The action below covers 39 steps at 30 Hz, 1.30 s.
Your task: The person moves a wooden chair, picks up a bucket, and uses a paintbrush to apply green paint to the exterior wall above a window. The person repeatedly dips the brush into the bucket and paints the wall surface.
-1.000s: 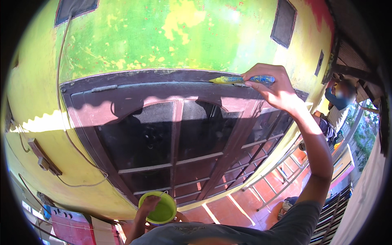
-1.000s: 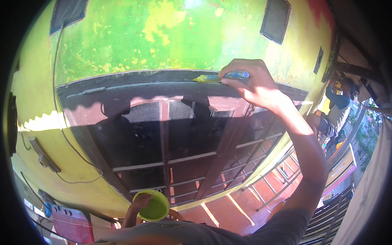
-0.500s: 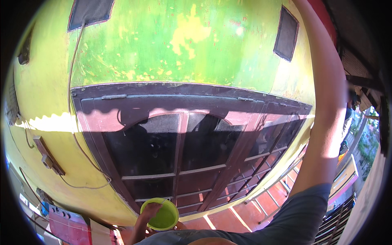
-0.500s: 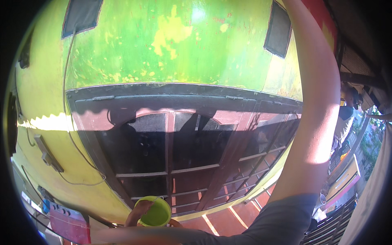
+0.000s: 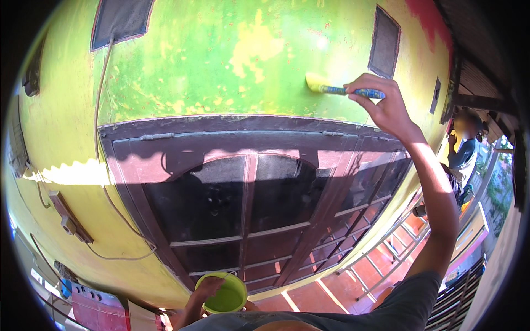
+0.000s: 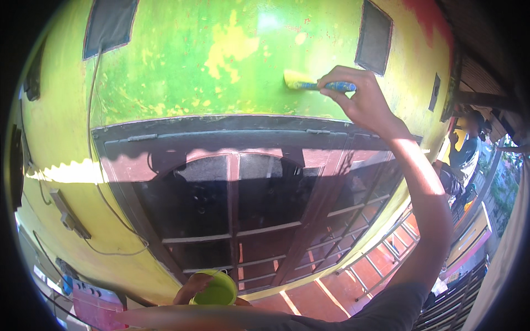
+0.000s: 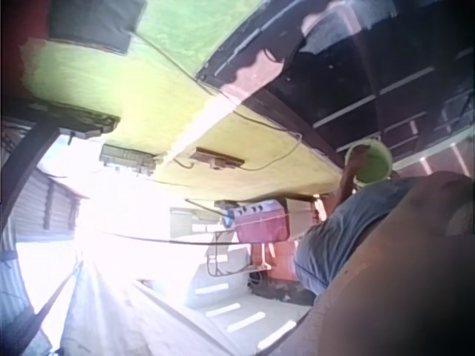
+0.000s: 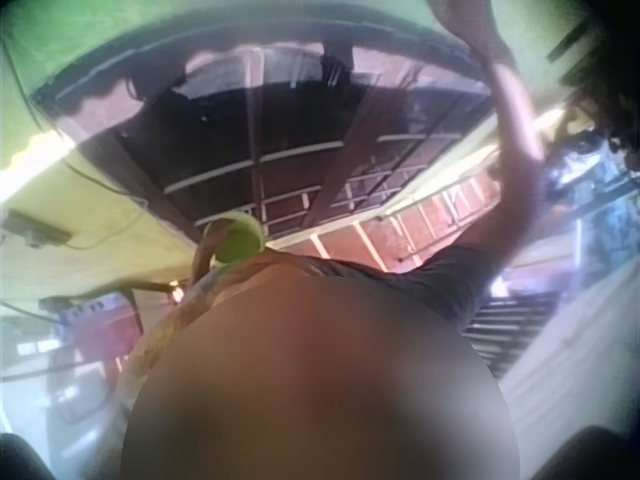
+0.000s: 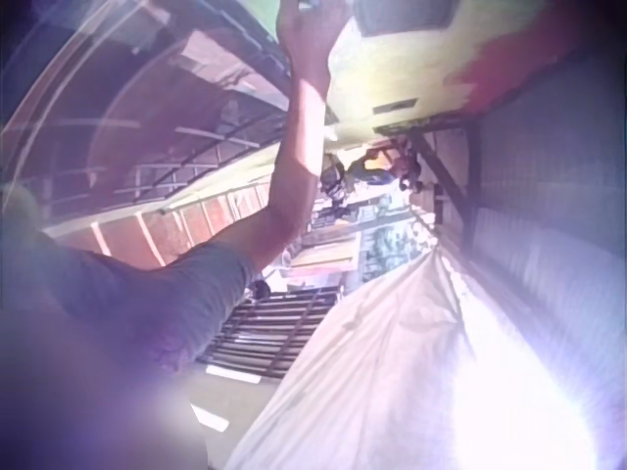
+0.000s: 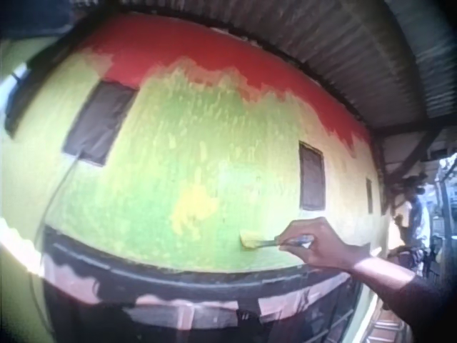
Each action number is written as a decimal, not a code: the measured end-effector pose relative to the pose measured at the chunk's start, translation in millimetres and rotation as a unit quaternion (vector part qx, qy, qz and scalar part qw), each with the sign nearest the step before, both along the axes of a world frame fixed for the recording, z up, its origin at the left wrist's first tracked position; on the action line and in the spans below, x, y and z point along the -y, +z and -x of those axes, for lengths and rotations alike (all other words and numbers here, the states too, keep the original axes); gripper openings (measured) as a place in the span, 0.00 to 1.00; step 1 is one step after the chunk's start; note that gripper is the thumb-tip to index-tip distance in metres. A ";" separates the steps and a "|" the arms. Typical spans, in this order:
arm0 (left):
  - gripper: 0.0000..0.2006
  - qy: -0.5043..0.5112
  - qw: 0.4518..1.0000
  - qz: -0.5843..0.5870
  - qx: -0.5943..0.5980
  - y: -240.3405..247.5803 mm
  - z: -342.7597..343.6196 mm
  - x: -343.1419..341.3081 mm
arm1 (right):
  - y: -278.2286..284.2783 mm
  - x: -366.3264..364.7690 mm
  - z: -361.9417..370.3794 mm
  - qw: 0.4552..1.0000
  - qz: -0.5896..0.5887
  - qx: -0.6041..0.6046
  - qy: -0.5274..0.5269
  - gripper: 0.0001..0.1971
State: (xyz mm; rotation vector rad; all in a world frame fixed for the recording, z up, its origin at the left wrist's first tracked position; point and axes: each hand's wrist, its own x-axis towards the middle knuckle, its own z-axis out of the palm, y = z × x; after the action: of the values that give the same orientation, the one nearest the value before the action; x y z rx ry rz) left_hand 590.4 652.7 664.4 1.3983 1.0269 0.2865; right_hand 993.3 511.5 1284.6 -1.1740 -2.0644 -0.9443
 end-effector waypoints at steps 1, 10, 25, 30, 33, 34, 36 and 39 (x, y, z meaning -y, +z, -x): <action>0.20 -0.008 1.000 0.003 -0.001 1.6 -0.1 -3.9 | -6.6 8.2 3.6 0.999 0.050 -0.011 0.000 0.05; 0.18 0.017 0.999 -0.023 -0.019 -3.3 -14.2 -11.4 | 120.3 -27.1 -4.9 0.994 0.063 -0.082 -0.038 0.12; 0.18 0.097 0.995 -0.029 0.010 -10.4 4.8 -13.3 | 339.2 -82.8 3.0 0.921 -0.380 -0.033 0.076 0.07; 0.17 0.098 0.993 0.011 0.068 -13.4 15.9 -21.0 | 366.0 -90.0 2.7 0.856 -0.517 -0.007 -0.019 0.10; 0.16 0.094 0.992 0.037 0.072 -20.0 20.1 -26.8 | 358.6 -95.8 7.9 0.862 -0.501 0.036 0.060 0.09; 0.15 0.097 0.992 0.050 0.057 -20.0 22.1 -28.3 | 350.1 -95.5 8.5 0.894 -0.447 -0.001 0.037 0.09; 0.14 0.103 0.993 0.035 0.046 -17.5 23.3 -28.5 | 323.7 -90.0 7.3 0.940 -0.332 -0.077 -0.006 0.08; 0.13 0.101 0.993 0.043 0.032 -11.3 28.7 -27.5 | 256.3 -75.8 1.3 0.960 -0.268 -0.081 0.012 0.08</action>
State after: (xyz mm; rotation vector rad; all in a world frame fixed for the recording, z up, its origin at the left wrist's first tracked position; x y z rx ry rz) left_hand 561.7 680.3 653.1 1.2025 1.1157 0.4282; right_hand 991.9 587.3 1540.9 -0.8966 -1.5480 -1.2477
